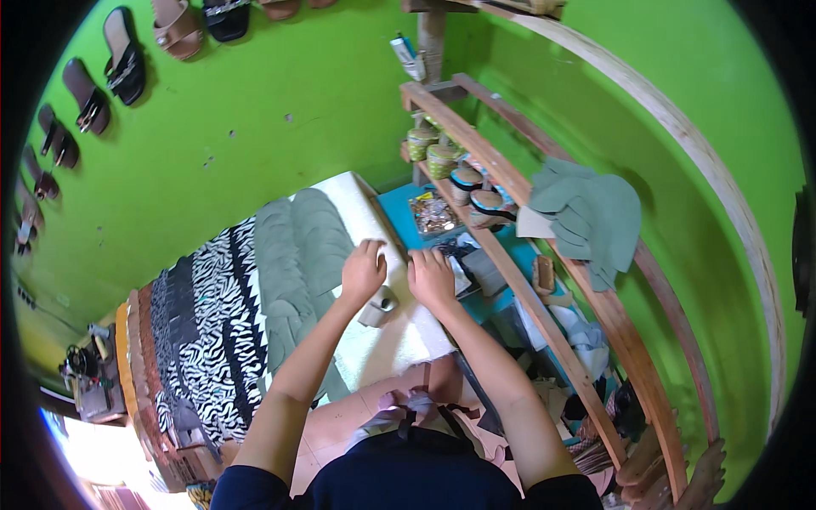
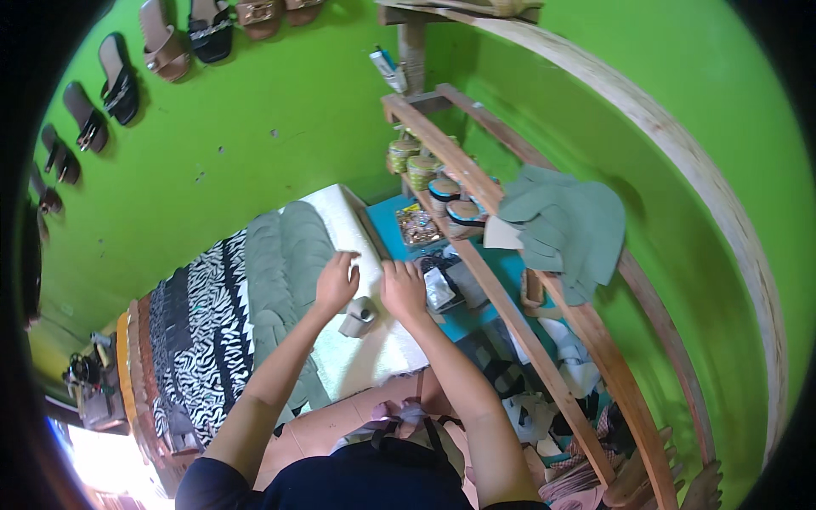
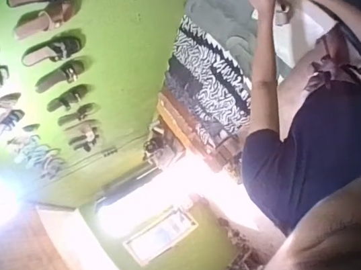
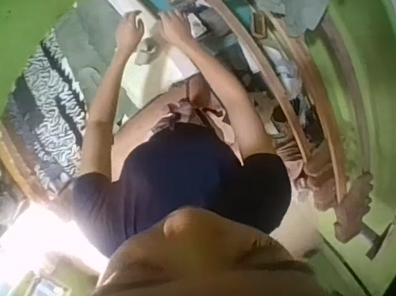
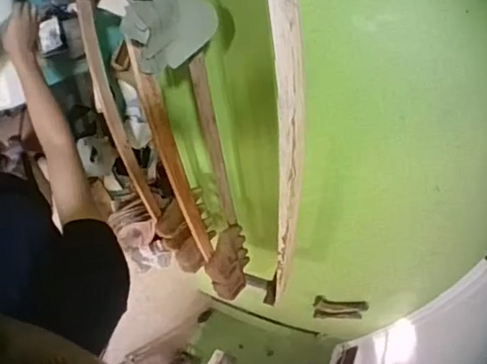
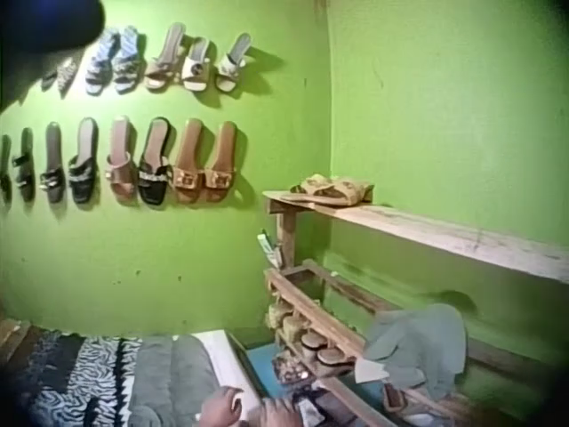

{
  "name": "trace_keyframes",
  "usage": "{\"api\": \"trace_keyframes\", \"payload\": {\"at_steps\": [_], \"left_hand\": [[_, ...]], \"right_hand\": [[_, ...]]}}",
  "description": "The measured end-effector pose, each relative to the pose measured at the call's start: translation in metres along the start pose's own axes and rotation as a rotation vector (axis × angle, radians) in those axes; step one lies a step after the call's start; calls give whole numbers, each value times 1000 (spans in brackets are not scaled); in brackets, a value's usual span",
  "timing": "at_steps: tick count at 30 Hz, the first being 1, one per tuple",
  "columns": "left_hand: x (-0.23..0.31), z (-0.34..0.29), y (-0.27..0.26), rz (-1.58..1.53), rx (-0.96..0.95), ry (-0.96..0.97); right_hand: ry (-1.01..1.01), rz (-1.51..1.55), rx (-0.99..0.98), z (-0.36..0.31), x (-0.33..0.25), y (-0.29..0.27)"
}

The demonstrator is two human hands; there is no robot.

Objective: Manually sort and stack cut leather or fabric pieces for shoe assembly.

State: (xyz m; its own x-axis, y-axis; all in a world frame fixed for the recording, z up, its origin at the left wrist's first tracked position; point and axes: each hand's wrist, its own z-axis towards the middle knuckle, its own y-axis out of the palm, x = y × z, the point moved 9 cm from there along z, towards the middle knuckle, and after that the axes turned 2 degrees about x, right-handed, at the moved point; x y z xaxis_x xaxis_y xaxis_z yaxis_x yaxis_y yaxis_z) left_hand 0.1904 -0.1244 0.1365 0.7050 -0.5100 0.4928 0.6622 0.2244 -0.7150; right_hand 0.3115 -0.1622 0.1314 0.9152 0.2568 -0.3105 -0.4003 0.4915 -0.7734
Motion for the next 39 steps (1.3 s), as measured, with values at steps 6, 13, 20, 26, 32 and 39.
{"api": "trace_keyframes", "payload": {"at_steps": [6,13,20,26,32,39], "left_hand": [[-70,-86,26,-43,-246,-330],[-108,-144,58,-567,-463,-771],[-97,-156,58,-1098,-414,-993],[-109,-140,19,-861,-485,-814],[-98,-125,-11,-652,-586,-561],[-122,-120,-19,-895,-492,-629]], "right_hand": [[176,239,-488,-57,6,127],[393,561,-746,-77,-3,166],[478,931,-1046,-83,-65,135],[126,555,-578,-33,-61,83],[69,810,-873,-34,-104,96],[297,958,-915,-13,-100,133]]}}
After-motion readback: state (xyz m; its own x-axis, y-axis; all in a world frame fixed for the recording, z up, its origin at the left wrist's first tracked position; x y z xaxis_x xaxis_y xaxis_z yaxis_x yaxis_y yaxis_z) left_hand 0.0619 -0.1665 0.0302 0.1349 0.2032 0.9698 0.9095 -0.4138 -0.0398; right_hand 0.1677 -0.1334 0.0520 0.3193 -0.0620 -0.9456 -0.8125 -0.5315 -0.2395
